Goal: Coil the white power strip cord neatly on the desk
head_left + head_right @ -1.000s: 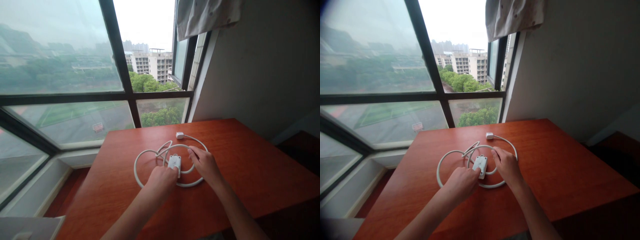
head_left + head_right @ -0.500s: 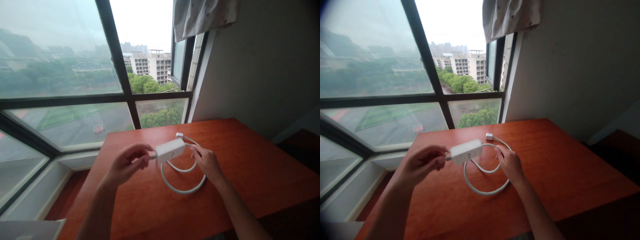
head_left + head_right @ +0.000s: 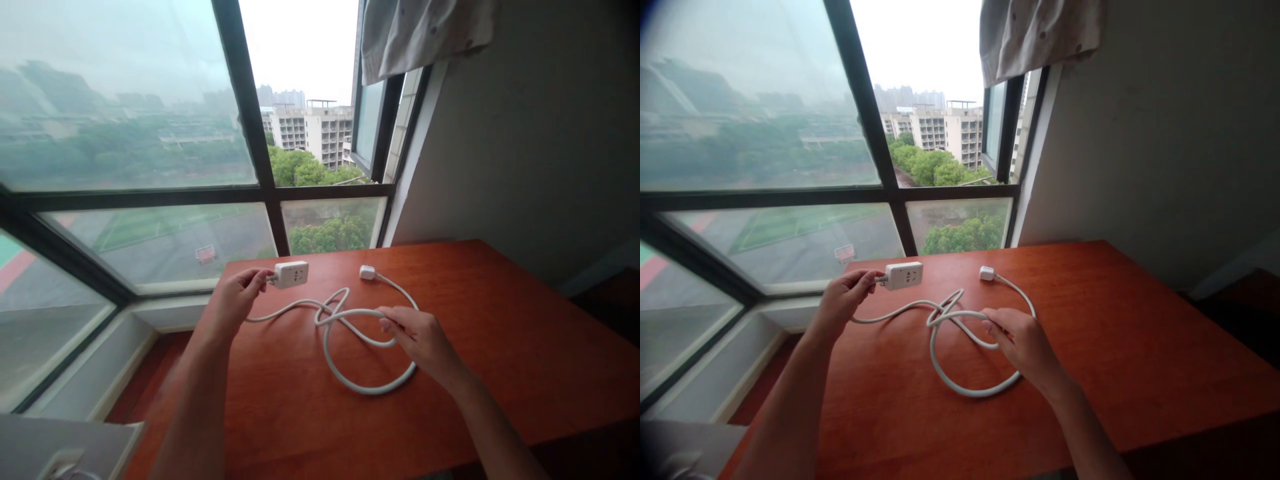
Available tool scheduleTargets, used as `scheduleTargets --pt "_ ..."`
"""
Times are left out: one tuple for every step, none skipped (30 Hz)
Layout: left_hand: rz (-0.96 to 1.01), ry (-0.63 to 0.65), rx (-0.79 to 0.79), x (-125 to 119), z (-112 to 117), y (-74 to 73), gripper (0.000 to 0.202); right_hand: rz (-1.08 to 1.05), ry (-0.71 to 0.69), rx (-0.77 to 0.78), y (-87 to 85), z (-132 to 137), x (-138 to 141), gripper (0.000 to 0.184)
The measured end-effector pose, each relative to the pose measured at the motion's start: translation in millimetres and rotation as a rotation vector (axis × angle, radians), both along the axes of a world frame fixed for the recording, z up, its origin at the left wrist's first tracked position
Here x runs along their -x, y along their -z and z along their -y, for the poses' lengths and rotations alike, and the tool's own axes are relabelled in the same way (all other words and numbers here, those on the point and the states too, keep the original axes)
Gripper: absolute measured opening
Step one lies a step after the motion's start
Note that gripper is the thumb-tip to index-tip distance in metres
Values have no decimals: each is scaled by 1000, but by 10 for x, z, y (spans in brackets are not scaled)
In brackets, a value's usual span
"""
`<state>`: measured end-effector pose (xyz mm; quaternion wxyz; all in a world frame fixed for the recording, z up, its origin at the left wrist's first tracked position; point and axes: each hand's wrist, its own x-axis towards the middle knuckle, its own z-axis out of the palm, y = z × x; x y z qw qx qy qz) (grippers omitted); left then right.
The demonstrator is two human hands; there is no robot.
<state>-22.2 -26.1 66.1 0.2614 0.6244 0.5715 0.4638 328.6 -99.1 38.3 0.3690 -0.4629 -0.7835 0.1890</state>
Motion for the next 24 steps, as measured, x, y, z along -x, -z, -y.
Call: scheduleTargets --pt "-46 29 -8 -23 10 -6 39 12 3 -10 3 -8 -6 29" --pt "-85 62 -19 -55 21 -14 38 28 17 -30 8 -23 -15 29" --pt "-121 99 -28 -96 32 -18 36 49 44 -62 14 -45 -24 29" --pt "-151 136 -35 -142 41 -14 36 76 88 -106 20 -68 -34 29" --pt "-173 174 -40 -192 47 1 35 113 149 -154 25 -92 -43 29" --pt "-187 211 -43 -243 48 26 35 157 223 -201 29 -115 -51 29" --pt "-196 244 -45 -293 46 62 35 207 299 -238 31 -134 -56 29" --pt "-206 278 -49 -340 41 104 34 256 371 -260 33 -150 -58 29" --pt "-219 307 -61 -384 36 149 34 297 436 -271 35 -164 -57 28" --pt "-241 336 -73 -425 32 191 34 325 490 -272 38 -176 -55 27" --pt "-264 361 -87 -463 31 226 34 338 536 -269 43 -187 -51 26" --pt "-286 381 -100 -499 35 252 34 337 576 -264 49 -198 -46 24" --pt "-305 397 -108 -534 42 268 34 322 611 -255 57 -208 -42 23" --pt "-316 409 -115 -568 54 274 32 296 641 -243 68 -218 -39 22" --pt "-321 421 -117 -600 69 273 31 263 658 -227 81 -225 -38 21" --pt "-321 436 -114 -631 86 267 30 225 659 -208 98 -231 -38 21" --pt "-317 451 -111 -661 103 258 29 191 645 -187 120 -234 -38 19" --pt "-309 465 -107 -689 120 249 29 168 610 -164 147 -235 -39 18" --pt "-301 474 -105 -716 135 242 29 158 556 -140 180 -234 -36 17" --pt "-295 480 -103 -740 149 237 30 157 484 -112 218 -234 -30 17" --pt "-289 481 -103 -762 159 234 30 158 399 -84 259 -235 -19 17" --pt "-284 482 -106 -782 168 232 31 157 315 -60 303 -239 -3 18" --pt "-280 488 -109 -799 174 230 31 150 242 -43 346 -248 20 19" --pt "-275 497 -113 -813 177 227 31 137 190 -32 386 -263 49 22"
